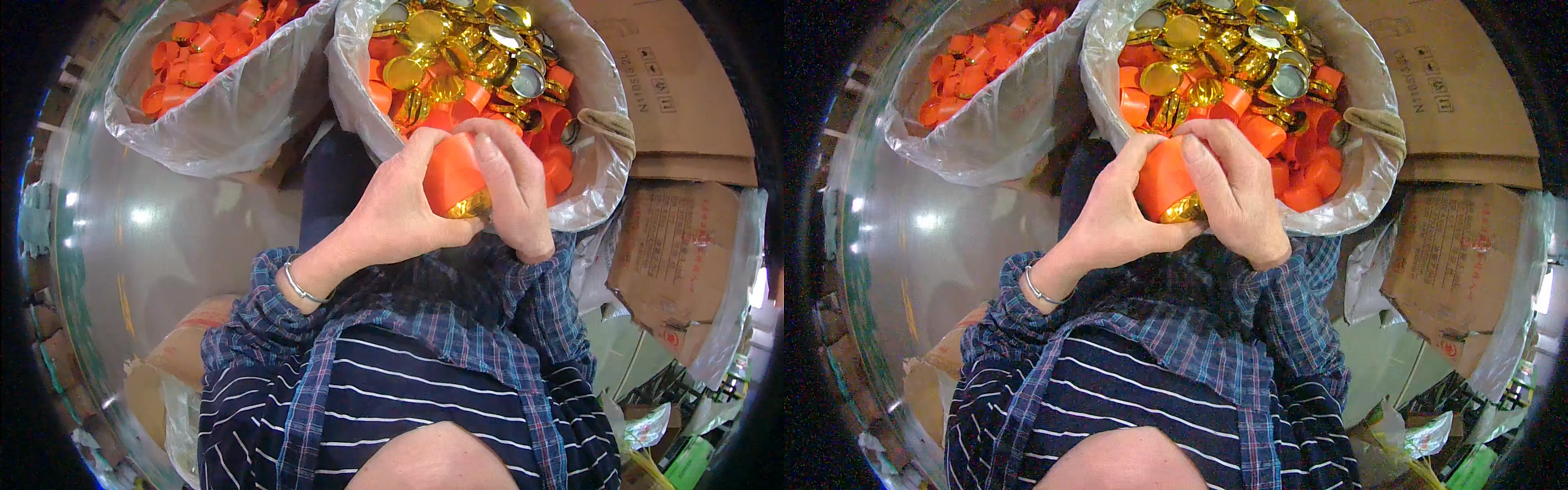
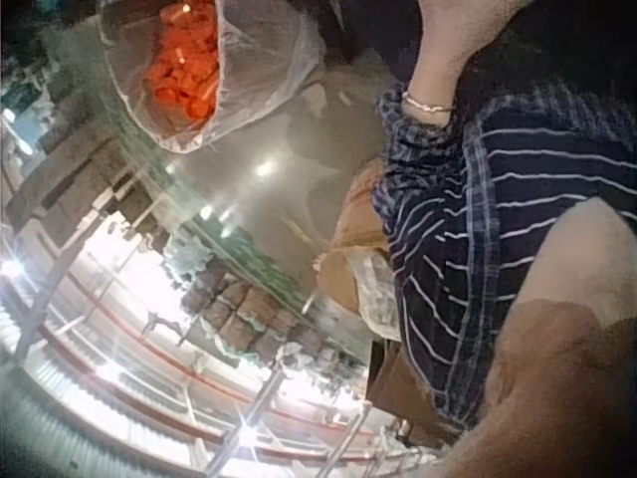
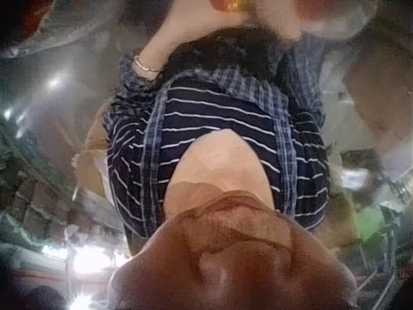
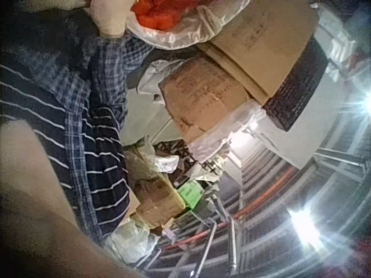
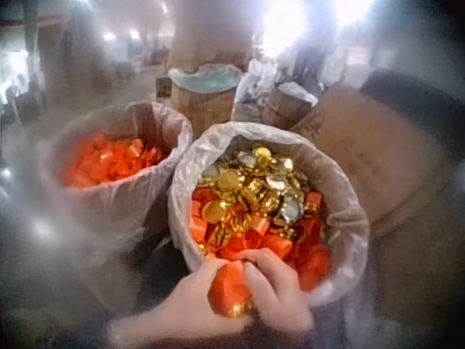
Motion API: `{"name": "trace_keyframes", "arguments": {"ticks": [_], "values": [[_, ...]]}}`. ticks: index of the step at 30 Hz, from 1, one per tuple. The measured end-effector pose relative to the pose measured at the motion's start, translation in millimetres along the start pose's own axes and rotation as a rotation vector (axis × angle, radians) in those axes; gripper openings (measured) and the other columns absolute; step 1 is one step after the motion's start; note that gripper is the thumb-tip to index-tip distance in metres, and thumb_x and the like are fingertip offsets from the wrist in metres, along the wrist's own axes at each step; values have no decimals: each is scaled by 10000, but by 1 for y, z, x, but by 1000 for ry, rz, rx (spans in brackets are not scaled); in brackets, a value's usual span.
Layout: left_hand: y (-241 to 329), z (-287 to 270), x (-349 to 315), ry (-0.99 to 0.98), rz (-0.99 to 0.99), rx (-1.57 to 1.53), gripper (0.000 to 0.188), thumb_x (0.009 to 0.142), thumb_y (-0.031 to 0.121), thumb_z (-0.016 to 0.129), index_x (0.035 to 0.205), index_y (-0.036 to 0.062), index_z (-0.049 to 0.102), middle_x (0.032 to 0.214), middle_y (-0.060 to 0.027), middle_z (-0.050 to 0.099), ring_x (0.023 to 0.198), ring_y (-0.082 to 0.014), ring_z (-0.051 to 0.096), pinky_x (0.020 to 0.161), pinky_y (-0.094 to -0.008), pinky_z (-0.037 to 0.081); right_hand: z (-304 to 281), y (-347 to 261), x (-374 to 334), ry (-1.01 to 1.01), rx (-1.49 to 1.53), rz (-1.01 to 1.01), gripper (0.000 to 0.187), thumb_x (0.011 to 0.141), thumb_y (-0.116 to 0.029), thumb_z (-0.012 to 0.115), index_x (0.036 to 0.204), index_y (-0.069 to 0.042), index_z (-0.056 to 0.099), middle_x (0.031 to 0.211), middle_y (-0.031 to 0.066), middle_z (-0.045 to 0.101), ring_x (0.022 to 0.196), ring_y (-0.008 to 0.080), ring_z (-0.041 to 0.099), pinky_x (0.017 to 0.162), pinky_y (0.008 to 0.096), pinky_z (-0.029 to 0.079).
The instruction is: The person repeatedly picks orange plastic cups and gold-colored lids from a large bag, presses the lids onto the cups, and returns the assembled units to the same bag. The process is continuous and repetitive, with no visible change in the overall quantity of items.
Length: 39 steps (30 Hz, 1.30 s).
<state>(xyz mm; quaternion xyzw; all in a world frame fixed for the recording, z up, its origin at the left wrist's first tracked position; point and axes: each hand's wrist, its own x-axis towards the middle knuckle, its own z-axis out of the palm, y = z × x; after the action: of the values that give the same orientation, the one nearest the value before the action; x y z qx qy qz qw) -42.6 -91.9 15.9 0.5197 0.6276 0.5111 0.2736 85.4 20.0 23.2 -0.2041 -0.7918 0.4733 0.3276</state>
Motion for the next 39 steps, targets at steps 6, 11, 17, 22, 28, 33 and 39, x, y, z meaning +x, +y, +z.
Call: {"name": "trace_keyframes", "arguments": {"ticks": [6, 11, 17, 22, 28, 33, 39], "values": [[7, 2, -4, 1, -38, -37, 722, 612, 226, 886, 1205, 5, 539, 1052, -127, 654, 953, -198, 650, 862, -337, 522, 1, -4, -9, 44, 96, 162, 327, 1022, -226, 441, 1064, 38, 629, 991, 71, 640, 927, 141, 583, 851, 264, 455], [5, 2, 2, -69, -11, -187, 735, 672, 252, 884, 1240, 0, 493, 1037, -150, 659, 972, -245, 668, 852, -360, 530, 0, 16, -4, 50, 351, 209, 367, 1022, -295, 459, 1063, 26, 632, 1002, 101, 665, 924, 185, 632, 858, 302, 494], [-11, 18, -9, -10, -48, -787, 556, 910, 259, 751, 1305, -16, 473, 1189, -60, 592, 1102, -107, 553, 982, -289, 453, 3, 32, -1, 201, 1043, 641, 528, 1019, -474, 457, 1113, 20, 616, 1018, 141, 695, 915, 244, 685, 860, 349, 545], [-25, 42, -9, 307, -66, -843, 360, 975, 250, 668, 1188, -14, 547, 1131, -53, 621, 1027, -88, 572, 921, -264, 478, 31, 26, -11, 421, 519, 286, 411, 1065, -322, 381, 1144, 27, 583, 1150, 134, 598, 1096, 197, 550, 1002, 338, 412], [-22, 37, 3, 251, -348, -1223, 377, 1021, 304, 575, 1252, 6, 553, 1157, -53, 623, 1047, -116, 590, 923, -280, 500, 41, 29, -24, 389, -425, -328, 584, 755, -248, 786, 1219, 29, 564, 1146, 213, 593, 1039, 387, 571, 931, 448, 457], [-26, 8, 3, 134, -421, -1197, 417, 1021, 343, 560, 1280, 16, 561, 1184, -62, 621, 1068, -138, 600, 932, -292, 514, 37, 27, -9, 268, -451, -591, 647, 690, -269, 824, 1219, 11, 574, 1162, 204, 600, 1031, 386, 589, 909, 483, 475], [-29, -92, 27, 532, -191, -634, 498, 1072, 363, 392, 1348, -31, 520, 1265, -142, 614, 1161, -245, 598, 1035, -388, 464, 8, 28, 30, -50, -402, -515, 760, 791, -348, 810, 1390, -12, 485, 1375, 186, 548, 1230, 316, 551, 1040, 423, 428]]}}
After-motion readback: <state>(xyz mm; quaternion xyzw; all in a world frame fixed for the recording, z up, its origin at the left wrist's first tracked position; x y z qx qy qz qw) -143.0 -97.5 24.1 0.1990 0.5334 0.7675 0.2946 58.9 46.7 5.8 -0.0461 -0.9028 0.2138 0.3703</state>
